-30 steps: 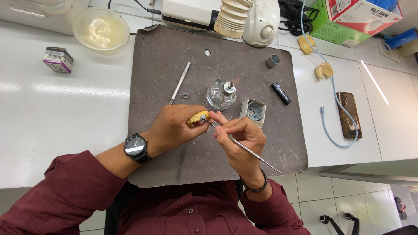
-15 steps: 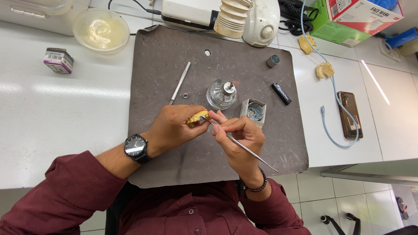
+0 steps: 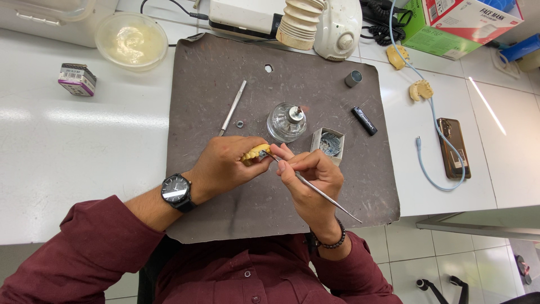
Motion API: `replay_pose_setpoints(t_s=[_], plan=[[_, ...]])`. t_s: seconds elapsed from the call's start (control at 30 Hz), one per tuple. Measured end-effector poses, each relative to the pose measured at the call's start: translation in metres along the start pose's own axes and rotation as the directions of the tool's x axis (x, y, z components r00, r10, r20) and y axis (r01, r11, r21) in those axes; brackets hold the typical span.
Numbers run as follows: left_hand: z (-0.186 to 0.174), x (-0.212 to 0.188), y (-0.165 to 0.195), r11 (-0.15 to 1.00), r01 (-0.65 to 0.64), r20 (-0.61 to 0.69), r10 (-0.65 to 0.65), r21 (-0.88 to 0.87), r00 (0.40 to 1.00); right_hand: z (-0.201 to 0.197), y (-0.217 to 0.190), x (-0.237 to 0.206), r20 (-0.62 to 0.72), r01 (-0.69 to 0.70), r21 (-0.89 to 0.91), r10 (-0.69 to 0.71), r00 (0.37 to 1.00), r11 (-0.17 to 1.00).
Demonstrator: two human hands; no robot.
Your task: The person holds a dental prosthesis in one hand and uses a heated wax spatula to apply and shape wax on it. They repeatedly warm the spatula tip over a small alcohol flame and take more wax from a small box while working around the prosthesis.
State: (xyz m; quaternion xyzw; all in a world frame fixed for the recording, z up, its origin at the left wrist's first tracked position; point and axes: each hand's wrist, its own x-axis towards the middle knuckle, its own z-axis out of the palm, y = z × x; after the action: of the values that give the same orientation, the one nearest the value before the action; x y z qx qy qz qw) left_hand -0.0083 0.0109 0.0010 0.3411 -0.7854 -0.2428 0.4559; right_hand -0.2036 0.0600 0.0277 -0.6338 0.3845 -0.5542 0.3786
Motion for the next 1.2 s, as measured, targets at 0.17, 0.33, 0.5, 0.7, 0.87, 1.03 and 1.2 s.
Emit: replay_pose_setpoints(t_s=[0.17, 0.33, 0.5, 0.7, 0.87, 1.03, 1.2], plan=[[0.000, 0.000, 0.000, 1.000, -0.014, -0.008, 0.014, -0.002, 1.000, -0.001, 0.001, -0.001, 0.006, 0.002, -0.002, -0.002, 1.000, 1.000], [0.000, -0.001, 0.000, 1.000, -0.009, -0.005, 0.009, -0.002, 1.000, -0.001, 0.002, -0.002, 0.006, -0.003, 0.005, 0.003, 1.000, 1.000], [0.000, 0.000, -0.001, 1.000, -0.017, 0.000, 0.017, -0.006, 1.000, 0.001, 0.003, -0.001, 0.011, -0.001, -0.013, 0.001, 1.000, 1.000], [-0.001, 0.001, 0.001, 1.000, -0.003, 0.002, 0.003, -0.007, 1.000, 0.002, 0.003, -0.002, 0.000, -0.009, 0.005, 0.009, 1.000, 1.000], [-0.003, 0.003, 0.004, 0.998, 0.034, -0.009, -0.035, -0.061, 0.999, -0.013, 0.008, 0.002, -0.057, 0.076, -0.012, -0.077, 0.995, 0.997], [-0.005, 0.005, 0.006, 0.980, 0.138, -0.011, -0.141, -0.143, 0.990, -0.050, 0.021, 0.015, -0.202, 0.102, -0.136, -0.128, 0.971, 0.986], [-0.008, 0.008, 0.006, 0.958, 0.208, -0.004, -0.213, -0.199, 0.977, -0.062, 0.048, 0.024, -0.361, 0.107, -0.162, -0.159, 0.919, 0.981]])
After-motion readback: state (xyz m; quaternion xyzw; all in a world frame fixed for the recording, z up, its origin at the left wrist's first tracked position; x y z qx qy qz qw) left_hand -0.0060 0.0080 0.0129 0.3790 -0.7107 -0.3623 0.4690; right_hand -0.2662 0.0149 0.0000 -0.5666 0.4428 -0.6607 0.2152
